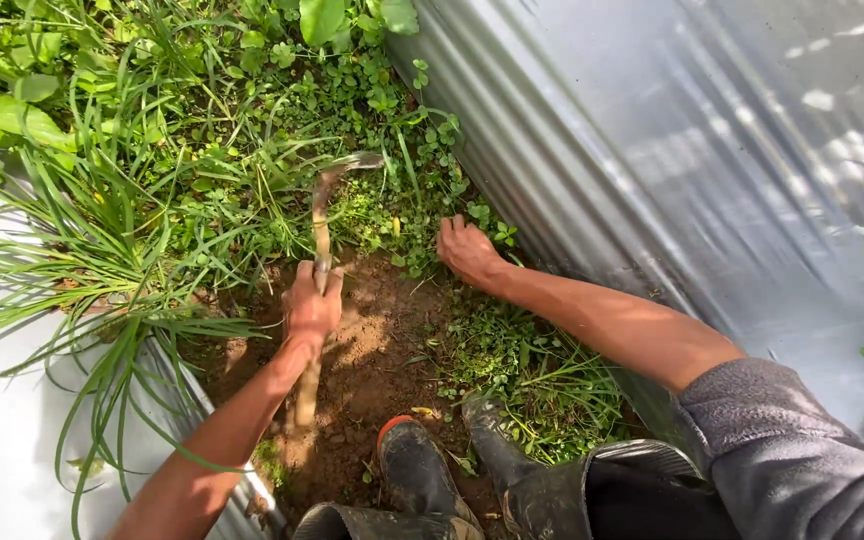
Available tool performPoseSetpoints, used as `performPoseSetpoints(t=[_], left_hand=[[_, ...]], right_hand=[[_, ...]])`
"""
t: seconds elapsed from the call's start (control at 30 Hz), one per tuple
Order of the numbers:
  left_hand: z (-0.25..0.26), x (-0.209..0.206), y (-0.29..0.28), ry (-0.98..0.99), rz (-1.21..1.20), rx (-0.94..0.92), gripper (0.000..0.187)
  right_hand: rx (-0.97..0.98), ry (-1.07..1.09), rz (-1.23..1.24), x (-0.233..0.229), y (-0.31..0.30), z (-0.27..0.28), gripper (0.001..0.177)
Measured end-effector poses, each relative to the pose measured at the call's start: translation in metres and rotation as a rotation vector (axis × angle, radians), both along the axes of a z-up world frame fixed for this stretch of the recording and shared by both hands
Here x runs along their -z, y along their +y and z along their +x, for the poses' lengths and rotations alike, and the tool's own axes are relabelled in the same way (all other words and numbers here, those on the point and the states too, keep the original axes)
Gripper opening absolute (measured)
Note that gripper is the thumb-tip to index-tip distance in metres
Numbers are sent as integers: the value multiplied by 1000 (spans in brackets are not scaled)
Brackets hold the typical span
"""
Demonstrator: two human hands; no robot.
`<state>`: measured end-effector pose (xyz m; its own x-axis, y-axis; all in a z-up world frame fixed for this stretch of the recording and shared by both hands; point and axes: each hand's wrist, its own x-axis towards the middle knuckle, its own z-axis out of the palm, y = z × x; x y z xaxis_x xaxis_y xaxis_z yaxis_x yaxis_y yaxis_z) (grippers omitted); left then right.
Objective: Weeding a garden bed using a hand sickle and pulling weeds by hand
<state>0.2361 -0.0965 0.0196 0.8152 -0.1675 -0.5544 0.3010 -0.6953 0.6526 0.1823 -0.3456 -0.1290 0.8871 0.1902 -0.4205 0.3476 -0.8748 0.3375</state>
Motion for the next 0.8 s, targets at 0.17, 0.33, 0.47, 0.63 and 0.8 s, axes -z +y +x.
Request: performPoseSetpoints(t=[0.17, 0.33, 0.47, 0.63, 0.8], left_hand=[[0, 25, 2, 23, 8, 74, 21], [-4, 92, 28, -19, 62, 216, 23], [-3, 109, 47, -92, 210, 512, 27], [7, 48, 12, 58, 112, 262, 31], [11, 178, 75, 415, -788, -296, 18]], right_hand=[[84, -1, 233, -22, -1, 7, 23], [214, 44, 460, -39, 6, -7, 22], [718, 319, 1174, -67, 23, -50, 36], [503, 365, 1264, -140, 16, -74, 70], [975, 934, 1026, -117, 40, -81, 30]])
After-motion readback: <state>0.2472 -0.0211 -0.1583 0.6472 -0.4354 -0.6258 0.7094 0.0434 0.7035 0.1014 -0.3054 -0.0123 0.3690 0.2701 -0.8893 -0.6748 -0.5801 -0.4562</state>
